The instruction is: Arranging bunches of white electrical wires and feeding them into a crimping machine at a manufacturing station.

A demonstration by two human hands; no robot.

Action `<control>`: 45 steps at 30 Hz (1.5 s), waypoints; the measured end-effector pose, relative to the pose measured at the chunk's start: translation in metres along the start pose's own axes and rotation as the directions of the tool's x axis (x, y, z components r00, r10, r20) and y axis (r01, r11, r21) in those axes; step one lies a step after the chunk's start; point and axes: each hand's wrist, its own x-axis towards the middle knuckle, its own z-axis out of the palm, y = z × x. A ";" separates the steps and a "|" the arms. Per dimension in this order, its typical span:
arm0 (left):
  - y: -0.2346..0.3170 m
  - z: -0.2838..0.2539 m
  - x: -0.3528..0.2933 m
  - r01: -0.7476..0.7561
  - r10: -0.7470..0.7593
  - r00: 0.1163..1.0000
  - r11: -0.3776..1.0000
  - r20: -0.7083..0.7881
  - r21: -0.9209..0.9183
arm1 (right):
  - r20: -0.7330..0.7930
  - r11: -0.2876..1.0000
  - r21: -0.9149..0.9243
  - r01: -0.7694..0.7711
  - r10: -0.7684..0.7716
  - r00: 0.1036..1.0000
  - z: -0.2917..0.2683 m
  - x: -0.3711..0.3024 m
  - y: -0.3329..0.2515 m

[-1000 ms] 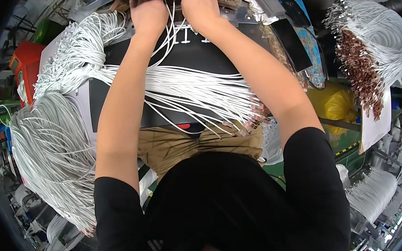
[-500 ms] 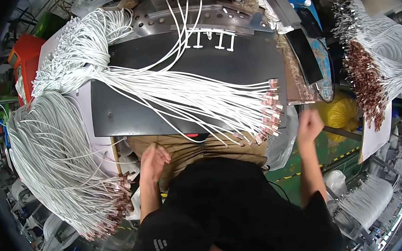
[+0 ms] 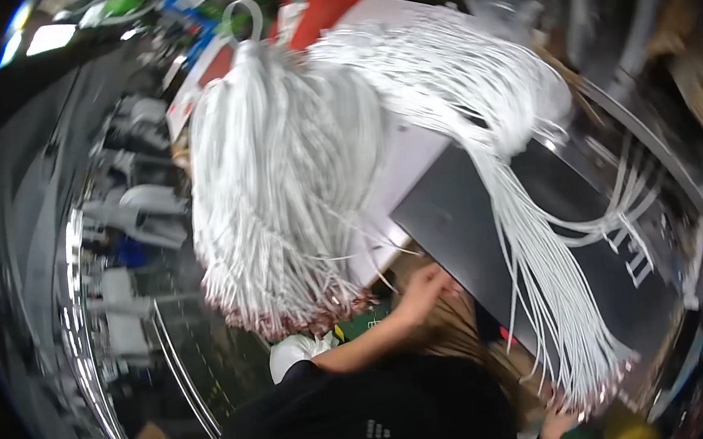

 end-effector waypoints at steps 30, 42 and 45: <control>-0.003 0.040 -0.032 -0.165 0.183 0.983 0.941 -0.034 0.297 | 0.693 0.957 0.187 -0.221 0.031 0.721 -0.147 0.031 -0.136; 0.097 0.214 0.009 -0.935 0.146 0.335 -0.068 0.931 0.347 | -0.001 0.530 -0.322 0.784 -0.829 0.560 -0.124 0.116 -0.351; 0.127 0.203 0.038 -0.894 0.024 0.441 -0.076 0.897 0.441 | 0.076 0.620 -0.058 0.783 -0.779 0.622 -0.145 0.107 -0.325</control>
